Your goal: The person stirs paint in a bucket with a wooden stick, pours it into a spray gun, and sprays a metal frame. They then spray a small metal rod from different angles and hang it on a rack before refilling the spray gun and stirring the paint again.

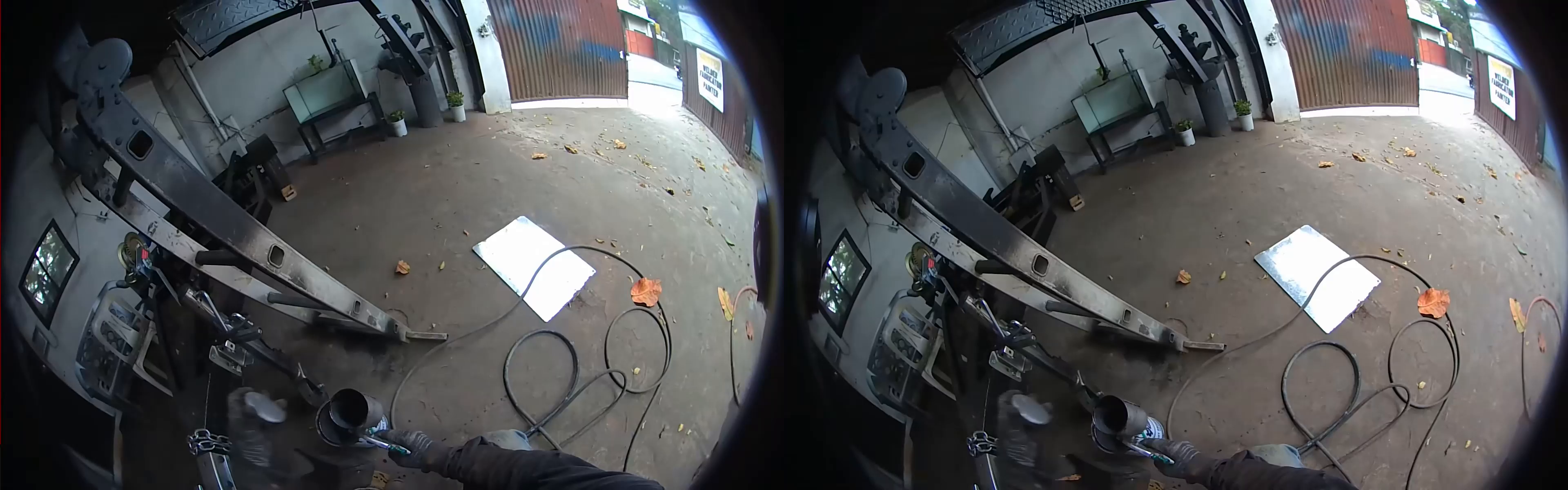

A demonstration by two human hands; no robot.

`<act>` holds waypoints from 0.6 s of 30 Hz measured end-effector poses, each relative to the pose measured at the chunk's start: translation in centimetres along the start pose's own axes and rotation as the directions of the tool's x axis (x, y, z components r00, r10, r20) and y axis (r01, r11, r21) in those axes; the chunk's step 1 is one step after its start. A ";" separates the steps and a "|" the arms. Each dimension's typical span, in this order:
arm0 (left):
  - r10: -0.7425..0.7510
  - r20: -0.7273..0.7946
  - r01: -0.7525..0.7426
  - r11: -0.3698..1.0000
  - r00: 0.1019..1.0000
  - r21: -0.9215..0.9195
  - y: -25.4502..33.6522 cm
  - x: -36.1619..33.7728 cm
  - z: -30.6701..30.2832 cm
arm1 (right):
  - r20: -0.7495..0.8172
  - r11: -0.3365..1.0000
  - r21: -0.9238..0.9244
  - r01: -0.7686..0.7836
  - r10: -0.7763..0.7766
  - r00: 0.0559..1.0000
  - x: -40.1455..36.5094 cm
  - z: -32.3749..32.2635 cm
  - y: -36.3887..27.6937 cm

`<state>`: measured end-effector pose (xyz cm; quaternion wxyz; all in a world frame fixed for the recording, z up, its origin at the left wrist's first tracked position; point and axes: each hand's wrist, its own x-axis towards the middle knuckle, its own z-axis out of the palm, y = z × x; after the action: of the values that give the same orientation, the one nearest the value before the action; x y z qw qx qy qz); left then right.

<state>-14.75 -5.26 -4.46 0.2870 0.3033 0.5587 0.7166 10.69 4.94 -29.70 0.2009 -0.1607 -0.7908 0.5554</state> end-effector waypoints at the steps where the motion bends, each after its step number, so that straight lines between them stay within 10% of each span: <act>1: 0.060 -0.018 -0.059 0.998 0.998 0.031 -0.7 -0.6 3.1 | -0.030 0.999 -0.022 0.038 -0.038 0.999 -0.1 0.1 0.1; 12: 0.492 0.015 -0.483 0.849 0.871 0.217 -8.5 -0.9 10.2 | 0.042 0.999 -0.042 -0.007 0.009 0.999 -1.1 -1.9 -1.2; 18: 0.435 0.132 -0.444 0.774 0.891 0.451 -7.4 -3.4 12.6 | 0.047 0.998 -0.059 0.012 -0.009 0.999 -1.6 -2.7 -1.8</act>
<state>-2.48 1.66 -9.59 0.0353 0.4927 0.6259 0.6036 13.31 5.78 -27.37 0.1805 -0.1495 -0.8123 0.5342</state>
